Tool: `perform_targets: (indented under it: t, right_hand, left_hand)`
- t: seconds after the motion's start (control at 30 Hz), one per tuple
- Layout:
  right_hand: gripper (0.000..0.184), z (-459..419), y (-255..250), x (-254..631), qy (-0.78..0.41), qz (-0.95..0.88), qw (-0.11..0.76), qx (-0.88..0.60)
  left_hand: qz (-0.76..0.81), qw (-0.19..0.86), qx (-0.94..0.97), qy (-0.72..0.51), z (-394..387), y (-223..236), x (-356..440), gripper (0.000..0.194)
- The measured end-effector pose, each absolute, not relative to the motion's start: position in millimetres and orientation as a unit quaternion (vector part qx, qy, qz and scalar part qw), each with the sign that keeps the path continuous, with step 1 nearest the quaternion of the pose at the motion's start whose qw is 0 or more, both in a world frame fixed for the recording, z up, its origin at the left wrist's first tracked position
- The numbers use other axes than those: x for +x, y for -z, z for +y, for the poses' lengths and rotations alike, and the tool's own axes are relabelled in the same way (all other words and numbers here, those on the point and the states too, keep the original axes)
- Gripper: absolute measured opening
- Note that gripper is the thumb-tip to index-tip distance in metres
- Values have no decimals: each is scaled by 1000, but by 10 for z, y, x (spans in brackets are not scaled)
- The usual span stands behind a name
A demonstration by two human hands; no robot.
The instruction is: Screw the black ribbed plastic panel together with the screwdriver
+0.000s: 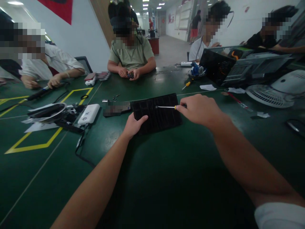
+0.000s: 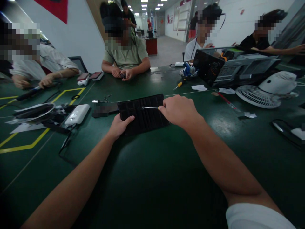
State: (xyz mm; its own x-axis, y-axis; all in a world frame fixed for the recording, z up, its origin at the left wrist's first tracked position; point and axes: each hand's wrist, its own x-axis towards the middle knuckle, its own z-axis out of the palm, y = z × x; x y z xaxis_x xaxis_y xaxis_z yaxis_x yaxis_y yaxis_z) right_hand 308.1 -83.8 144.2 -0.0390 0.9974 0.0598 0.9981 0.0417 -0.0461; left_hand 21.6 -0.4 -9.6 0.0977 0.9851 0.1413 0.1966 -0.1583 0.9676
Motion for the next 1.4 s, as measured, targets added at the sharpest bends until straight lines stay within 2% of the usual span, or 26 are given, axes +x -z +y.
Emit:
perform_targets:
  t: [0.33, 0.63, 0.9, 1.4]
  right_hand:
    - [40, -818, -1396, 3103, -1, -722, 50, -690]
    - [23, -804, -1365, 3155, 8, -735, 45, -677]
    - [25, -797, -1364, 3160, 2, -734, 57, -677]
    - [43, -798, -1384, 3132, 5, -725, 25, -688]
  left_hand:
    - [497, 414, 613, -453, 1, 89, 215, 52]
    - [487, 428, 604, -464, -13, 95, 221, 51]
    - [492, 421, 614, -452, -32, 57, 222, 46]
    - [483, 416, 620, -457, 2, 113, 212, 51]
